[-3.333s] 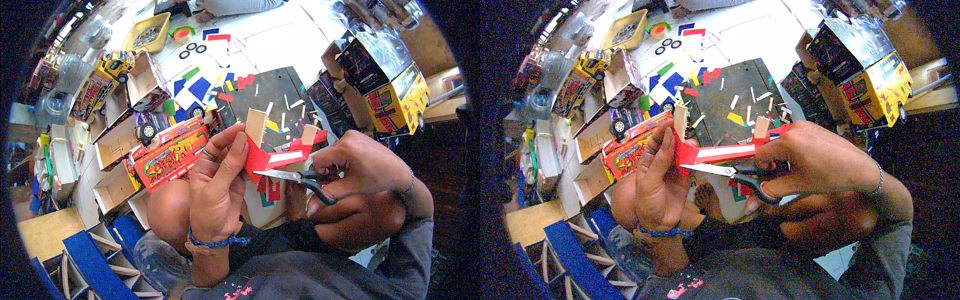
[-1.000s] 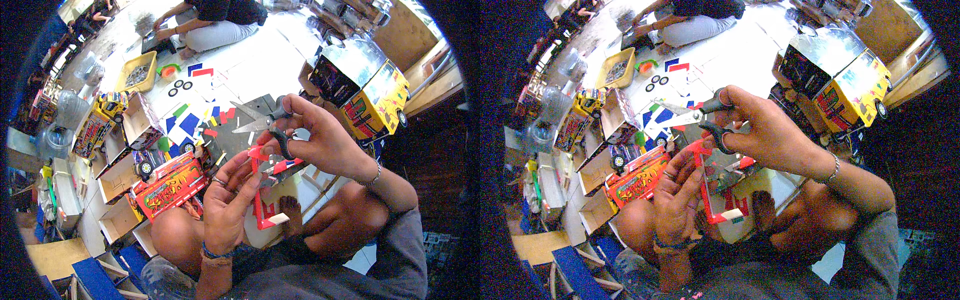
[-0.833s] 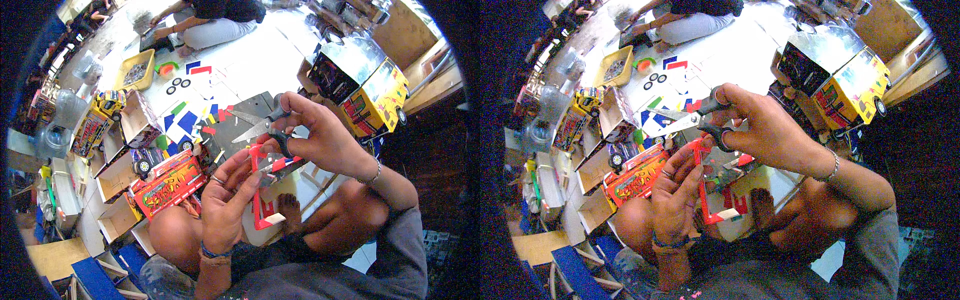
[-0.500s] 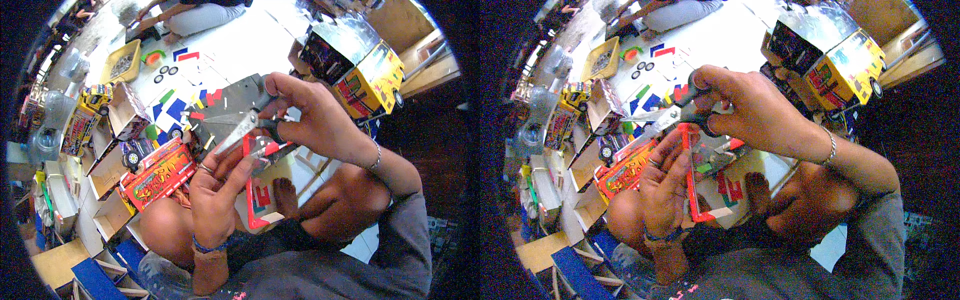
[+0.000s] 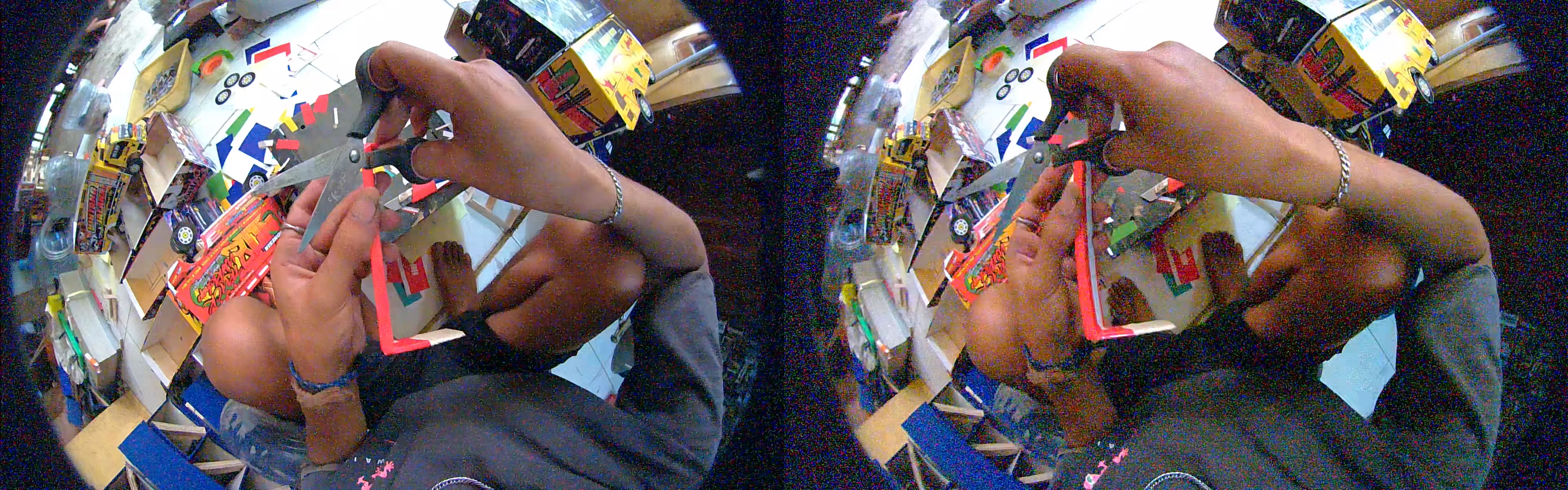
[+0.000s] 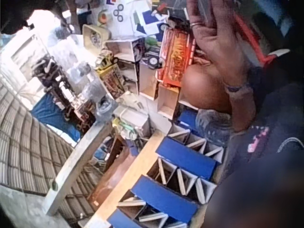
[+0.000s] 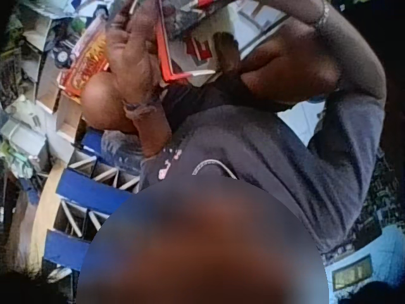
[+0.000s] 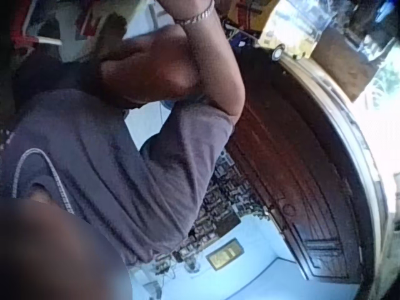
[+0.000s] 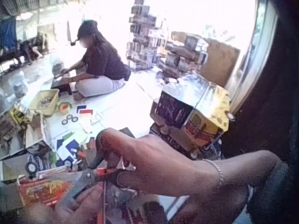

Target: The person uses scissors to cut a red printed cardboard strip into smaller pieces. They trim edges and separate sections, then fold and assemble the cut pieces into a small box-like structure.

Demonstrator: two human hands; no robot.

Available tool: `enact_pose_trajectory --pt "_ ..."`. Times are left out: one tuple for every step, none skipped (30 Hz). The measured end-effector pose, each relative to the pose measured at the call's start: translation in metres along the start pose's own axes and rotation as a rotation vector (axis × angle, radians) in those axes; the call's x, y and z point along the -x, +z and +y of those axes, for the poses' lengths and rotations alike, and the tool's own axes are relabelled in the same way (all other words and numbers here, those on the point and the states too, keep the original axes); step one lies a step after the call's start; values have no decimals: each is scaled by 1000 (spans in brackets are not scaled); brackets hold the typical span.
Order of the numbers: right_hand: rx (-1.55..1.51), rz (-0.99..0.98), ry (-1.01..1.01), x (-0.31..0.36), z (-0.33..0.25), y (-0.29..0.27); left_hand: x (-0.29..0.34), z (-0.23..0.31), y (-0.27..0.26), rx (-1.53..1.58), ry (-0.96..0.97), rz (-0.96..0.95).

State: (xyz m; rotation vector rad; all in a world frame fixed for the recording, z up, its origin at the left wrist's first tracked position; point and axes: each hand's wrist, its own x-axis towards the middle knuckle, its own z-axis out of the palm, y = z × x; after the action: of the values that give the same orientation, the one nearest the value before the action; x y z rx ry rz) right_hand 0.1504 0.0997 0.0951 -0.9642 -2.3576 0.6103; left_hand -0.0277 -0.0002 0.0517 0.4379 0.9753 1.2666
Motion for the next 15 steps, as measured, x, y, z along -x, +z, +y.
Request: enact_pose_trajectory --pt "11 -16 8 0 0 0 -2 -1 0 -5 -13 9" --pt "24 -32 18 0 0 1 -3 -1 -1 13 -18 1" --pt "34 -38 13 0 0 1 -5 -2 -1 31 -21 -7" --pt "19 -36 44 -1 1 2 -7 -2 -2 19 -15 -22" --pt "-1 -24 62 -1 2 3 -9 -2 -2 7 -10 -36" --pt "-16 -10 78 -1 3 5 -10 -3 -2 2 0 -51" --pt "-16 -9 61 -1 4 6 -11 -3 -2 -8 -3 -31" --pt "-11 -4 41 -1 5 7 -11 -5 -1 -12 -2 -13" --pt "-3 3 34 0 5 8 -11 -6 -1 -16 -2 5" --pt "-32 10 30 1 5 9 -11 -6 0 -25 4 5" --pt "-57 21 32 2 5 9 -11 -6 0 -34 15 3" --pt "-81 32 33 2 6 9 -11 -5 0 -43 26 0" --pt "-77 20 39 1 6 8 -12 -4 0 -67 20 -10" --pt "-73 10 43 1 5 7 -13 -2 -1 -92 14 -21" --pt "-72 -8 96 -1 6 5 -14 1 -2 -95 29 -54"
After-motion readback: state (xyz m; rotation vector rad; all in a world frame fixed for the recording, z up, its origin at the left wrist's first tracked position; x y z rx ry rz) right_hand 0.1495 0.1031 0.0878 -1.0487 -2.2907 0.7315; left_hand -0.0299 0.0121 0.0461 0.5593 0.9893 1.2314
